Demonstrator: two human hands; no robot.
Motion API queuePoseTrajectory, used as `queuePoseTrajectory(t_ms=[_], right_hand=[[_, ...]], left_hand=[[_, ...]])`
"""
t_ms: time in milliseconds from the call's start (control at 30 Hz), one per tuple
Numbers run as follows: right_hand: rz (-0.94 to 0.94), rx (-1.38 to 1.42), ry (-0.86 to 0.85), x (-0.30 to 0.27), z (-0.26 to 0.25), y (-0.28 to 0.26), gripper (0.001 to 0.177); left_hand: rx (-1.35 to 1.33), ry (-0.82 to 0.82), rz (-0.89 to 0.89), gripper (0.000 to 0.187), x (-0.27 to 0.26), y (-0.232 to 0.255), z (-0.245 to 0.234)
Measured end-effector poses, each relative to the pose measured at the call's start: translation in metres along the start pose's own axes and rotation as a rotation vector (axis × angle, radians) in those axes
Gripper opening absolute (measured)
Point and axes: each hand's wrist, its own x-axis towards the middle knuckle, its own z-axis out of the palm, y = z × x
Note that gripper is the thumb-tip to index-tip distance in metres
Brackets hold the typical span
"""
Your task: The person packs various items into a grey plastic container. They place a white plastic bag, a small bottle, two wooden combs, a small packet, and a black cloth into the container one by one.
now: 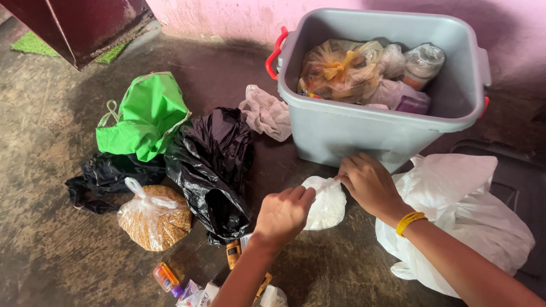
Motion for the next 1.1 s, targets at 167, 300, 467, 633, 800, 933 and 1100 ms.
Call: queuePoseTrajectory(t_ms=[167,300,467,633,800,933,1100], right_hand=[[0.017,0.062,-0.037,-0.011,-0.008,0.002,0.014],[0.032,0.148,-0.143,-0.014,-0.012,0.001,0.011],[0.096,0.312,-0.127,-0.017,-0.030,-0.016,0.021],[0.255,0.626,-0.195,0.002,-0.068,-0.042,0.039],[0.051,0.741,-0.183,0.005,-0.115,-0.062,0.031],[-0.044,0.679,0.061,0.014,-0.139,-0.063,0.028],[0.349,0.598,0.208,0.036,-0.178,-0.042,0.023]], left_hand=[[-0.061,-0.003,-0.281,0.016,-0.011,0.010,0.002],[0.022,-0.149,-0.433,0.021,-0.012,0.009,0.005],[-0.699,-0.048,-0.648,0.010,0.019,0.009,-0.013],[-0.929,0.021,-0.465,0.004,0.058,0.045,-0.058],[-0.964,0.059,-0.513,0.009,0.092,0.072,-0.114],[-0.986,0.184,-0.381,0.009,0.116,0.080,-0.142],[-0.612,0.376,-0.250,0.014,0.154,0.057,-0.146]])
